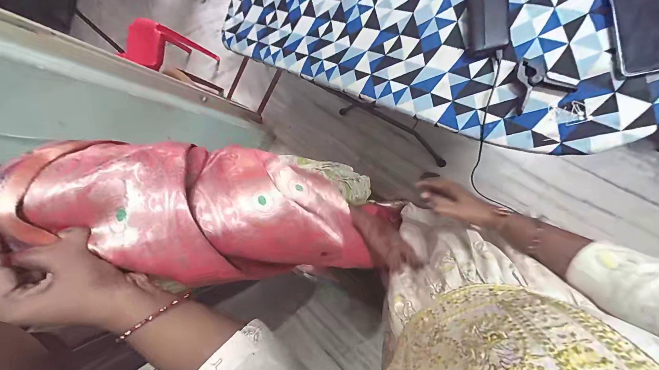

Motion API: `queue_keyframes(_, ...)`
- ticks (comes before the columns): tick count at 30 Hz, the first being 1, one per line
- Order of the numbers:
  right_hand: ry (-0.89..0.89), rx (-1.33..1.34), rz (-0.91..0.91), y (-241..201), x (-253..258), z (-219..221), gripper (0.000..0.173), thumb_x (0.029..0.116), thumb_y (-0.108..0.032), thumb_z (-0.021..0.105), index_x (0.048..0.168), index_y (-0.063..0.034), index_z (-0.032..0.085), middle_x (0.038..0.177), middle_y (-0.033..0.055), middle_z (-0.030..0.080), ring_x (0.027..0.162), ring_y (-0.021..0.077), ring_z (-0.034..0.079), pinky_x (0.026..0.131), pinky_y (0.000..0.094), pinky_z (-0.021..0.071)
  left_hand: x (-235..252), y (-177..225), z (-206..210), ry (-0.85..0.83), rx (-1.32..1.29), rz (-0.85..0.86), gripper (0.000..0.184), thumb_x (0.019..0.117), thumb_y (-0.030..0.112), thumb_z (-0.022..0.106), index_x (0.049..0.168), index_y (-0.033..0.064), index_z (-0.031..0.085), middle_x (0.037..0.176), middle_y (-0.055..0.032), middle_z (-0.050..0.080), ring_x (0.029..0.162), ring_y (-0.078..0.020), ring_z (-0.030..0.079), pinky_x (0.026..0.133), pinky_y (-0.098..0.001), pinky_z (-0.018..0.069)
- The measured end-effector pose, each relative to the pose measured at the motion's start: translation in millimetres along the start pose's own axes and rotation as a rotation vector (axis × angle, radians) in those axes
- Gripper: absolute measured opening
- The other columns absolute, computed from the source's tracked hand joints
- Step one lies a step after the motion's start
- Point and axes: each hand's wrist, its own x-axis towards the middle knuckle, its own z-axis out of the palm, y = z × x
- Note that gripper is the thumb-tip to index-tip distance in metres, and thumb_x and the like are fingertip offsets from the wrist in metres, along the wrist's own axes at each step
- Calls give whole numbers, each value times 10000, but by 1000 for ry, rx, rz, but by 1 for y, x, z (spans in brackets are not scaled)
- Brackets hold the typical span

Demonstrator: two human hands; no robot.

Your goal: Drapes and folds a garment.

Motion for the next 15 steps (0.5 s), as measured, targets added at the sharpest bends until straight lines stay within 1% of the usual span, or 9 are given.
queue_keyframes(2, -162, 161, -42, -41, 33, 48, 531, 1076, -244, 478, 1530, 18, 390, 1528, 216, 456, 1314, 225, 551, 1060, 351, 488, -8, 10, -1, -5, 7, 3, 674, 762, -60, 729, 1399, -106, 513, 1363, -182, 594, 1224, -154, 587, 1032, -266, 477)
queue_keyframes(3, -252, 205, -72, -64, 47, 74, 542, 1090, -253, 440, 1546, 27, 355, 1540, 219, 443, 1343, 222, 531, 1093, 349, 463, -10, 8, -4, 0, 0, 31, 658, 761, -75, 729, 1385, -112, 522, 1343, -189, 603, 1195, -156, 601, 1010, -268, 492)
queue_keyframes(4, -295, 229, -103, -87, 57, 101, 544, 1088, -276, 437, 1525, 42, 379, 1495, 221, 489, 1324, 214, 545, 1094, 349, 461, -11, 8, -6, 1, 5, 58, 636, 762, -78, 725, 1368, -116, 538, 1310, -194, 616, 1146, -148, 611, 976, -264, 497)
queue_keyframes(5, -284, 241, -110, -111, 65, 126, 548, 1062, -305, 473, 1476, 51, 418, 1401, 216, 554, 1258, 204, 573, 1058, 355, 472, -13, 10, -6, -6, 5, 72, 627, 768, -85, 712, 1368, -122, 535, 1292, -200, 615, 1110, -138, 603, 952, -254, 492)
queue_keyframes(6, -254, 227, -63, -130, 71, 147, 619, 1036, -370, 513, 1498, 24, 392, 1403, 213, 564, 1286, 220, 572, 1091, 392, 465, -14, 11, -7, -5, -2, 75, 624, 763, -92, 709, 1364, -120, 542, 1268, -197, 625, 1081, -134, 612, 936, -255, 502)
queue_keyframes(9, -115, 44, 47, -169, 73, 188, 721, 1012, -409, 537, 1544, 34, 335, 1477, 274, 474, 1375, 364, 483, 1130, 507, 401, -18, 15, -9, -6, -18, 71, 618, 782, -105, 688, 1378, -126, 525, 1264, -204, 623, 1086, -150, 613, 952, -280, 504)
queue_keyframes(10, -97, -28, 38, -177, 71, 195, 679, 1030, -374, 502, 1559, 16, 334, 1524, 269, 430, 1413, 378, 441, 1146, 522, 379, -17, 14, -8, -2, -31, 76, 616, 783, -103, 687, 1376, -130, 520, 1260, -205, 621, 1086, -156, 612, 953, -286, 505)
queue_keyframes(13, -30, -122, -44, -183, 77, 208, 450, 1063, -255, 431, 1450, -59, 551, 1626, 221, 310, 1500, 370, 313, 1193, 535, 294, -15, 12, -12, -38, -62, 90, 609, 791, -92, 684, 1374, -120, 514, 1272, -186, 611, 1100, -164, 613, 958, -307, 515)
queue_keyframes(15, -36, -155, -83, -180, 90, 206, 377, 1042, -244, 489, 1331, -65, 652, 1639, 206, 282, 1472, 397, 332, 1157, 559, 332, -17, 13, -14, -96, -57, 107, 625, 810, -68, 668, 1409, -93, 491, 1331, -157, 586, 1138, -144, 601, 971, -295, 513)
